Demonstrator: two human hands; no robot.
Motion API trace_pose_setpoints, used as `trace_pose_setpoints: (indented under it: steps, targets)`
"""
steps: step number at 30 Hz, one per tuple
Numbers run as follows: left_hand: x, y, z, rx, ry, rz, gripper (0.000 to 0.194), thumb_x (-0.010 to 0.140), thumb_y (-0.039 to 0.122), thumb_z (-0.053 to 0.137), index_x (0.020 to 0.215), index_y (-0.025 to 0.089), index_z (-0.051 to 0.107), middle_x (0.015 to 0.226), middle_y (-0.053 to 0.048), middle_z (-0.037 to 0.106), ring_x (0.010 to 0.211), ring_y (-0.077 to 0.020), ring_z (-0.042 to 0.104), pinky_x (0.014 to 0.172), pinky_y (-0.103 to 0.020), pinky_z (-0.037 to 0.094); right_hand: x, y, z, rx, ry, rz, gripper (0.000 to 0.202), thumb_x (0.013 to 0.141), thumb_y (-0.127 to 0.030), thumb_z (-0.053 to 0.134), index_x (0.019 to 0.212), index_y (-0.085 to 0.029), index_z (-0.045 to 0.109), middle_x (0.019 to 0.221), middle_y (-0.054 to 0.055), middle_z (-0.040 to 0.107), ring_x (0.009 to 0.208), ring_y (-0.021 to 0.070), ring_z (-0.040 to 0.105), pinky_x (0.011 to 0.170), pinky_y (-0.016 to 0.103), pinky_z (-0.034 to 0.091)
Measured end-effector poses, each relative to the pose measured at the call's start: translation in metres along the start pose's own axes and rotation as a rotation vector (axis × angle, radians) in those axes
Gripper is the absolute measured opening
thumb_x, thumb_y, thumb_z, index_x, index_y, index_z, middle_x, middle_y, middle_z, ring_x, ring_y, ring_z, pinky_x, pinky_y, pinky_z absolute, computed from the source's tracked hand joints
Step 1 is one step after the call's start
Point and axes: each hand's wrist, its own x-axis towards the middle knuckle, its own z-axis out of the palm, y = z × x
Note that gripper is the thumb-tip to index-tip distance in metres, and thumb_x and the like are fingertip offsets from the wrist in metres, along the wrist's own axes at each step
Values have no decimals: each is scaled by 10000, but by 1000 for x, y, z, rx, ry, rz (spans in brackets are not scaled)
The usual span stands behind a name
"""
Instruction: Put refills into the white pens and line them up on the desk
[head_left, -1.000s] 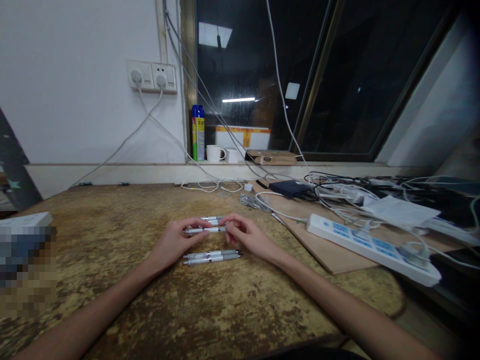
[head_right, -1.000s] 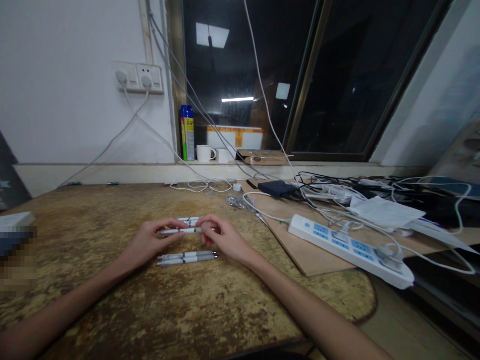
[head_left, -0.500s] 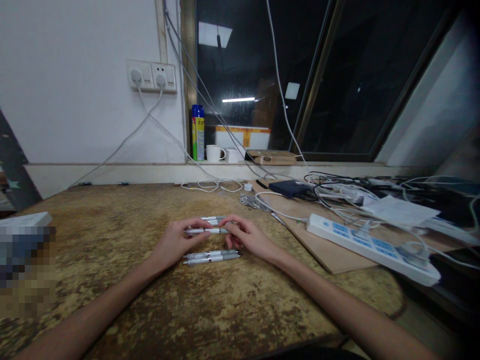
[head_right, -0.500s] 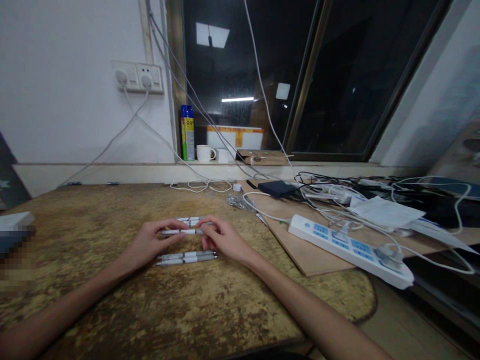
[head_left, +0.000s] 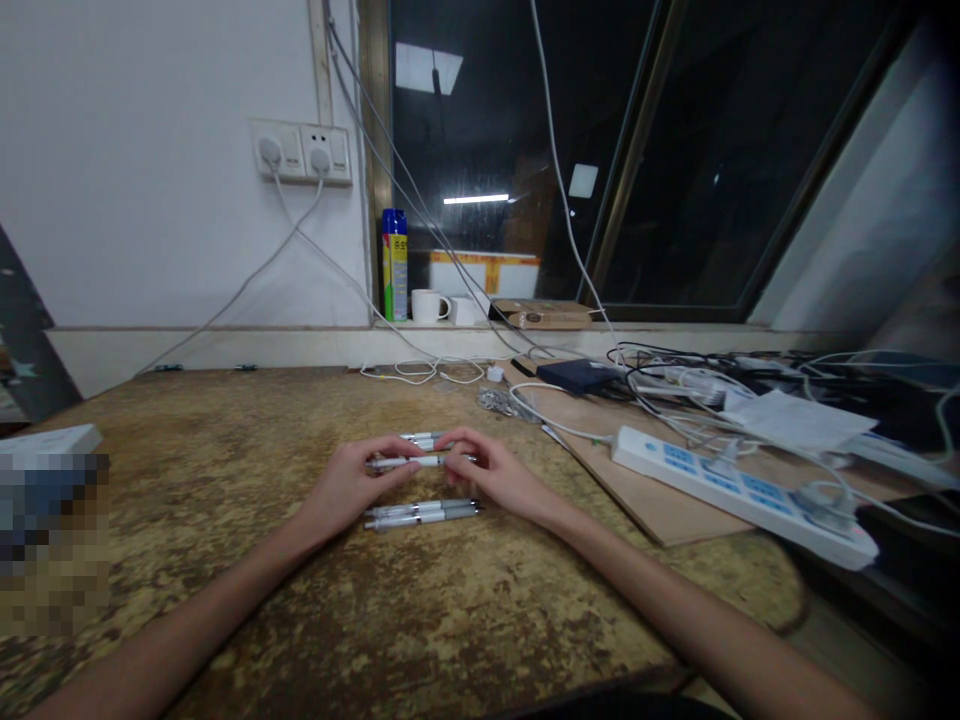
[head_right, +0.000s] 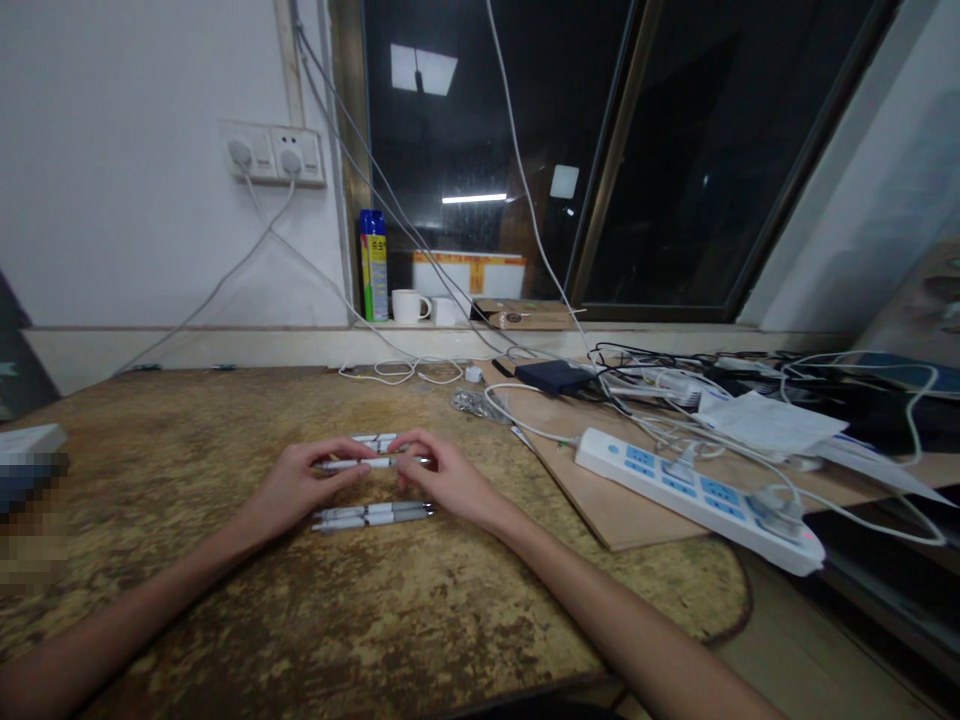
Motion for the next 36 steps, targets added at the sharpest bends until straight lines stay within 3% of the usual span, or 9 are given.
trace_pose_setpoints:
  steps: [4,8,13,19,30,33,36]
  targets:
    - [0,-1,0,-4,-7,-5,255,908,416,659,1036,229,776,1080,-46,781,1021,-243,703,973,-358,506,0,1,1,50,-35,42,387,978,-532,517,1153,-197,601,673,-22,622,582,129,524,572,248,405]
    - [1,0,1,-6,-1,-19,248,916,413,648,1011,224,778,1058,-44,783,1006,-240,705,963,-357,509,1,0,0,9,3,-13,342,931,-487,623,1121,-203,624,761,-10,639,677,136,571,632,250,432]
    - [1,2,1,12,-14,-6,236,905,398,655,1012,226,775,1053,-44,786,1005,-244,706,949,-358,516,0,0,1,56,-52,50,389,981,-532,508,1142,-190,599,582,-50,573,504,117,482,514,233,350]
    - [1,1,1,3,1,-7,228,912,398,657,1001,227,778,1041,-28,786,989,-228,711,942,-321,512,1,-1,1,24,2,5,355,924,-514,623,1110,-211,629,744,-16,616,661,138,559,621,253,419]
    - [4,0,0,-111,42,-21,192,861,363,724,971,212,770,1015,-41,791,953,-221,730,931,-337,538,-3,-11,-2,-14,-58,12,382,965,-572,525,1108,-229,615,614,-54,449,555,125,387,526,249,261]
    - [5,5,-1,-171,48,-100,286,815,381,770,1037,203,741,1003,-50,794,930,-230,738,861,-332,557,-2,-12,-2,43,-66,25,378,972,-561,519,1120,-224,602,587,-66,438,527,117,367,522,249,251]
    - [8,6,1,-248,89,-285,479,768,424,804,1168,187,687,911,-59,794,810,-231,736,721,-321,566,-2,-11,1,138,-79,46,389,976,-548,520,1169,-215,576,604,-61,519,524,115,419,538,245,305]
